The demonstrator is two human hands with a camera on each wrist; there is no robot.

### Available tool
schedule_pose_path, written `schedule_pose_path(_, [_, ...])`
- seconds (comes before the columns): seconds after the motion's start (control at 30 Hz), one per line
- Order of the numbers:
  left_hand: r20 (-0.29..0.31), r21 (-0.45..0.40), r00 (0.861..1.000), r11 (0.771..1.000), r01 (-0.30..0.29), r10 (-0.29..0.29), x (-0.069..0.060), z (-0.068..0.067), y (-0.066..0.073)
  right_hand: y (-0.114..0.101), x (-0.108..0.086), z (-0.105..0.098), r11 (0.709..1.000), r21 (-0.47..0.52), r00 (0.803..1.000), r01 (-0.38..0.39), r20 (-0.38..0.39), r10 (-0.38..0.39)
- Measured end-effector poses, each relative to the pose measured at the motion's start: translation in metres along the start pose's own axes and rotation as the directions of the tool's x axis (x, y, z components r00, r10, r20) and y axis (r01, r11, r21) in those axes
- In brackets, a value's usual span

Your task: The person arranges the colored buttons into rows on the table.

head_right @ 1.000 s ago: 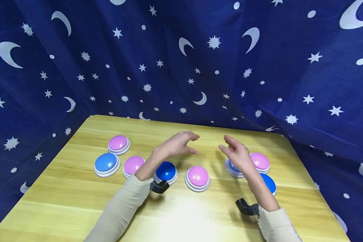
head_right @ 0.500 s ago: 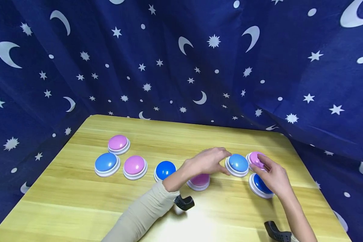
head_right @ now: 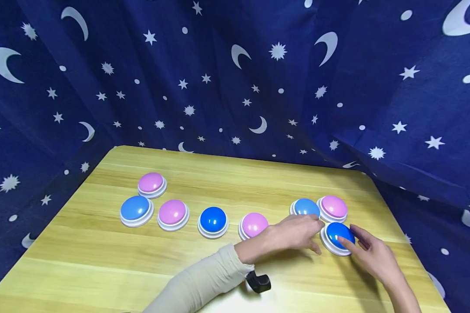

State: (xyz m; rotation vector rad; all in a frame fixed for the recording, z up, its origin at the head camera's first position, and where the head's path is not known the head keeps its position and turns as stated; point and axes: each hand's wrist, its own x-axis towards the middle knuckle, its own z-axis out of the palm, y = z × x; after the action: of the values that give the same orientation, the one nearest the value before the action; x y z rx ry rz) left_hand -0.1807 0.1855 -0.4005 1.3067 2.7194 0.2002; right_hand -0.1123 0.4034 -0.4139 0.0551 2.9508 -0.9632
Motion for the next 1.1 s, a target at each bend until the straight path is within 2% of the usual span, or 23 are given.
schedule_pose_path(0.1, [0.014,0.016,1.0,1.0,0.01,-0.01,0.002,0.005,0.007,0.002,-0.003,0.002,1.0,0.012,1.0,0.0,0.011,-0.001])
schedule_pose_path(0.33, [-0.024,0.019,0.999,0.999,0.043,-0.042,0.009,0.014,0.013,0.007,-0.006,0.003,0.999,0.031,0.999,-0.028,0.023,0.027])
schedule_pose_path(0.6, [-0.001,0.023,0.996,0.996,0.089,-0.089,0.018,0.018,0.021,0.008,-0.005,0.006,0.996,0.048,0.992,-0.08,0.101,0.074])
schedule_pose_path(0.8, [0.025,0.061,0.991,0.989,0.132,-0.134,0.026,0.016,0.031,0.014,-0.004,0.012,0.996,0.065,0.996,-0.066,0.069,0.062])
schedule_pose_path(1.1, [0.004,0.075,0.992,0.99,0.122,-0.123,0.03,0.018,0.037,0.02,-0.005,0.017,0.995,0.091,0.999,-0.05,0.015,0.049])
